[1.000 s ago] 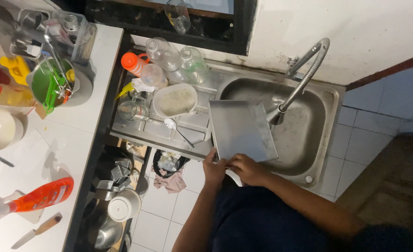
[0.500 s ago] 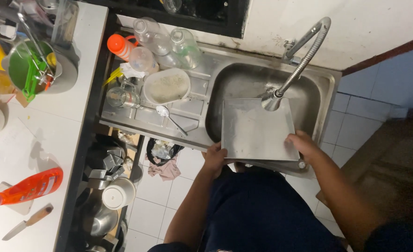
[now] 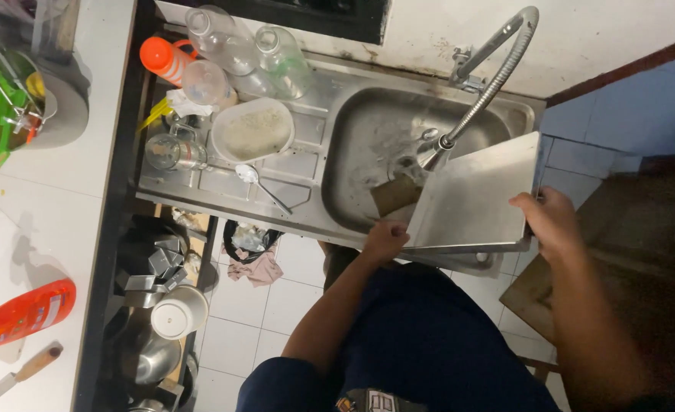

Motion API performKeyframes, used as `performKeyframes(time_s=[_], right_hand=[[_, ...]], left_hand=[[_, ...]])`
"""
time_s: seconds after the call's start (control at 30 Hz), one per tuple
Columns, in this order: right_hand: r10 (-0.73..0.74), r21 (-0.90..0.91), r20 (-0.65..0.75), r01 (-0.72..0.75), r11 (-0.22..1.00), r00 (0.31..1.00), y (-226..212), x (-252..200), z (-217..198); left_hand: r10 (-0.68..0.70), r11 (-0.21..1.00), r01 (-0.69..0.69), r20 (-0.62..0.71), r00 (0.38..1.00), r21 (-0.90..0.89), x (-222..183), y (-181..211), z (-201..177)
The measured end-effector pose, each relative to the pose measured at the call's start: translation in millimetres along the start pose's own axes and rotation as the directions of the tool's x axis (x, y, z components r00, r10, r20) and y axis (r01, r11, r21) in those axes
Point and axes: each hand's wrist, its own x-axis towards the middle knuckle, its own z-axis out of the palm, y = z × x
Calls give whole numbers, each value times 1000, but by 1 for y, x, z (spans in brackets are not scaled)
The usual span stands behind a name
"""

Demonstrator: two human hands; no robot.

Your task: Picking up small red pastries and placing them on a baking sheet, followed by washing a metal tray in a sink.

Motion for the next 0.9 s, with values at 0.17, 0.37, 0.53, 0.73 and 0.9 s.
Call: performKeyframes(time_s=[0.17,0.37,0.53,0.73,0.9], right_hand=[[-75,-122,-16,73,990,997,-21,-11,-2],[-71,46,7,71,996,997,-28,-18,-1],[86,213,85,-103,972,993,2,-26,-11],[268,60,200,-285,957,942,11,-22,2],[-33,-208,223,81,975,974,53,88,76]], left_hand=[[135,989,-127,136,981,-72,18,-15,29],[-48,984,99,313,948,-149,-26,24,0],[-166,758,386,417,894,-526,-77,35,-39],[-128,536,400,396,909,-743,-152,44,-87],[-262,565,336,223,939,-753,-198,60,-109]])
